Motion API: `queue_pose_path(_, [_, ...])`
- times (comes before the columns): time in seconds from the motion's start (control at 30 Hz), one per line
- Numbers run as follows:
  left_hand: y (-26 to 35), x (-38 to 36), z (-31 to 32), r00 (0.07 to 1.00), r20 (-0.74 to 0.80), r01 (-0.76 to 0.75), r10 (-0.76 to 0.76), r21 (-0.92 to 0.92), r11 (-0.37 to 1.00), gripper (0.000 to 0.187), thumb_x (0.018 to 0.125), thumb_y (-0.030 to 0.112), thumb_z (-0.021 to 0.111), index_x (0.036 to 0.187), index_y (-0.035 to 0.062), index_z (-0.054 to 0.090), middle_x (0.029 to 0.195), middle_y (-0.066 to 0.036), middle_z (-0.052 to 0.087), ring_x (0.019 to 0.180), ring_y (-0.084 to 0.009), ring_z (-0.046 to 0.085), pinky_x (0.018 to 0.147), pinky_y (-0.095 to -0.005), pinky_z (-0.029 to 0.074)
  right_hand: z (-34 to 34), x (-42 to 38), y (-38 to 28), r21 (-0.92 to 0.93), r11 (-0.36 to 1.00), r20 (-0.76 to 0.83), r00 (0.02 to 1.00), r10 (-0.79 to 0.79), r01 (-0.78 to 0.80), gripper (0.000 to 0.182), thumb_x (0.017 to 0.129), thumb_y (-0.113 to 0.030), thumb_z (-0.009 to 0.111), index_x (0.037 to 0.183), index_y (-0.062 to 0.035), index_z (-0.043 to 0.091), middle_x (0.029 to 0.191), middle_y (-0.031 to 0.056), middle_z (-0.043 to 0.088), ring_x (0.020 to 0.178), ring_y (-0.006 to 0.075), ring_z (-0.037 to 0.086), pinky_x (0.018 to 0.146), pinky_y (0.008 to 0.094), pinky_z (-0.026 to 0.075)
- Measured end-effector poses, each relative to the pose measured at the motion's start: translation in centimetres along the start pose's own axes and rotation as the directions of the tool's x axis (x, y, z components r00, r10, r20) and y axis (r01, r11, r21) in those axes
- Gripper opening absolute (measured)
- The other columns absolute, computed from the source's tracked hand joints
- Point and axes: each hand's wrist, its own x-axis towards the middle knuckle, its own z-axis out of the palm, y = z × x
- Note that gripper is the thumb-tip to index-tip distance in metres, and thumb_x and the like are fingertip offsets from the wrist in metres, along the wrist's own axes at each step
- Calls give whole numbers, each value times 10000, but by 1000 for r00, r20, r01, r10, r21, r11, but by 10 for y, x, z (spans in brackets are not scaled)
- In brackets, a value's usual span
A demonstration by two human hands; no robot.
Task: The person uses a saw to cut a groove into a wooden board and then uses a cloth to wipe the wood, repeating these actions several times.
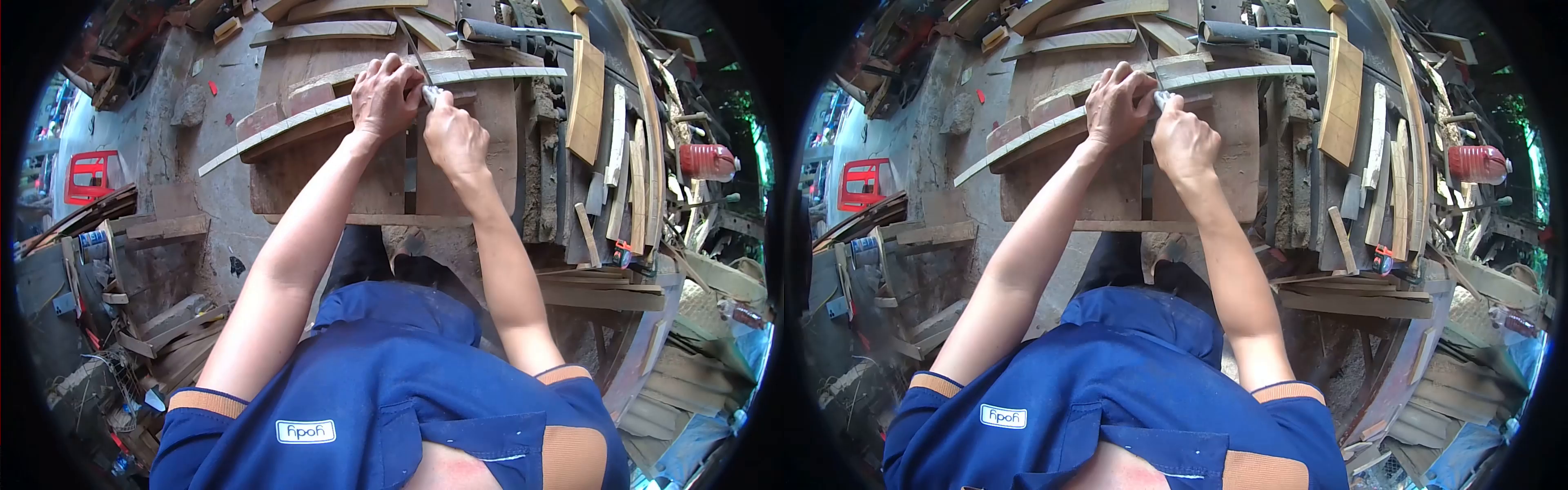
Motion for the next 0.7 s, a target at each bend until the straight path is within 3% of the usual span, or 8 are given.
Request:
queue_pose_path(0.13, [-1,-1,1,1000,0,-2,2,10,1000,158,812,264,739,952,194,717,972,-32,584,996,-253,591,874,-395,486,-25,-45,7,43,995,156,984,83,-91,208,990,-197,440,1045,-14,522,845,269,710,852,441,712,760,553,561])
queue_pose_path(0.5, [-1,-4,1,1000,-3,9,-9,-29,1000,123,820,292,725,900,202,697,986,-24,586,1034,-257,584,888,-426,466,-65,-47,3,-63,998,141,990,26,-17,236,1003,-253,480,1011,-34,567,809,256,712,813,422,722,737,527,571])
queue_pose_path(0.63, [-1,-2,4,999,10,51,-50,-52,997,132,818,291,725,904,197,693,986,-26,590,1032,-263,581,903,-429,462,-25,-59,12,-117,993,-52,998,22,-28,226,1016,-252,500,1044,-36,558,704,224,698,677,398,718,582,502,575])
queue_pose_path(0.67, [1,-2,3,999,-2,33,-33,-23,999,135,827,291,727,918,194,702,978,-28,587,1021,-256,586,889,-414,470,-14,-60,17,-50,997,-301,953,32,-50,202,1018,-233,517,1065,-37,536,628,186,678,606,382,706,504,479,559])
queue_pose_path(0.7, [1,-1,0,1000,-17,20,-20,11,1000,138,837,290,729,931,191,711,969,-29,584,1010,-248,590,875,-400,479,-12,-55,28,91,993,-393,913,111,-81,188,1028,-220,509,1054,-35,530,614,182,662,606,379,701,501,484,551])
